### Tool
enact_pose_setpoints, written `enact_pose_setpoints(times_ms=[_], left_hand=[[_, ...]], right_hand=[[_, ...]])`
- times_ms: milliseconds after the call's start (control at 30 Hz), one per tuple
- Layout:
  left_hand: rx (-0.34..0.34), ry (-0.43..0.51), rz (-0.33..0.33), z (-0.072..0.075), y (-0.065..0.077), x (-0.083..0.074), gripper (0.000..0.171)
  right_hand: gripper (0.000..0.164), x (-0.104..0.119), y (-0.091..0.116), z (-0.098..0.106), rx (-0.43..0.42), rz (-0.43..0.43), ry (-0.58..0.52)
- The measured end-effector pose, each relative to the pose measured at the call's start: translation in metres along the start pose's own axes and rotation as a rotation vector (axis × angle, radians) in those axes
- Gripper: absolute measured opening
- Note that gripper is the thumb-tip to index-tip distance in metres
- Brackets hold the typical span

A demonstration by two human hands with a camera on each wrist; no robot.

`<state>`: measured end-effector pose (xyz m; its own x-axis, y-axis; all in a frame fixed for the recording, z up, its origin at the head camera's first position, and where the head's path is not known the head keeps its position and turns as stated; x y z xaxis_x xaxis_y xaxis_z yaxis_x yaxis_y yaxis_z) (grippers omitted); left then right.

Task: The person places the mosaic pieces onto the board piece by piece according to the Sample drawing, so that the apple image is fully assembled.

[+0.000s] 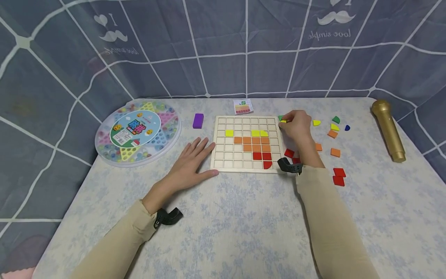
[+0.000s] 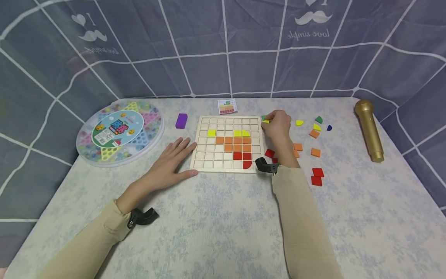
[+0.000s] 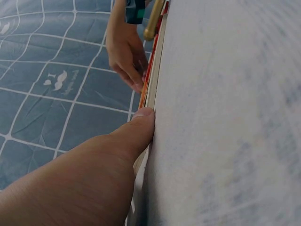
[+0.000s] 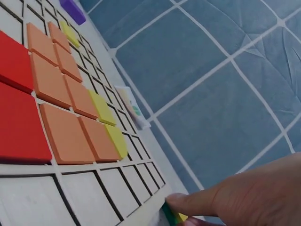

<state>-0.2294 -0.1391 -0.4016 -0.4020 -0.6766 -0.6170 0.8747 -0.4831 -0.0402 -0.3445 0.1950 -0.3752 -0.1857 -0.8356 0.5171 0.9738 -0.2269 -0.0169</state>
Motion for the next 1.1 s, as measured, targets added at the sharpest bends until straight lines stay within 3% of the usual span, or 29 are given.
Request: enact_pose_setpoints(times_ms=[233, 400, 533, 733, 867, 1100], left_hand=[[0.002, -0.001, 0.004, 0.000, -0.001, 0.002, 0.092], [0.003, 0.000, 0.004, 0.000, -0.001, 0.002, 0.092], [0.006, -0.004, 0.005, 0.000, -0.001, 0.001, 0.093], [0.000, 0.002, -0.002, 0.002, -0.001, -0.001, 0.092], [0.003, 0.001, 0.002, 0.001, -0.001, 0.000, 0.091], [0.000, -0.002, 0.003, 0.000, 0.000, -0.001, 0.092]], right_hand=[[0.024, -0.006, -0.006, 0.002, 0.011, -0.005, -0.021], [0.018, -0.002, -0.004, 0.011, -0.031, 0.003, -0.060], [0.017, 0.013, -0.001, 0.015, -0.049, 0.102, -0.082], [0.017, 0.051, 0.007, -0.008, 0.130, 0.318, -0.084], [0.014, 0.069, 0.015, -0.029, 0.217, 0.406, -0.036], [0.010, 0.082, 0.024, -0.043, 0.199, 0.500, -0.029]])
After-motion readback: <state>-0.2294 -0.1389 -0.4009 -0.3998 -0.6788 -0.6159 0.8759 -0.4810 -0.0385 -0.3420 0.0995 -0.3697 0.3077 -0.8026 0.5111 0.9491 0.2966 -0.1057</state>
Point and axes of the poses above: each hand's wrist, its own y-axis away from the middle knuckle, its own z-axis out of the back of the hand, x = y × z, the point moved 8 cm from there along -y, towards the middle knuckle, and after that the axes turned 14 degrees about y, right-handed, at the moved point
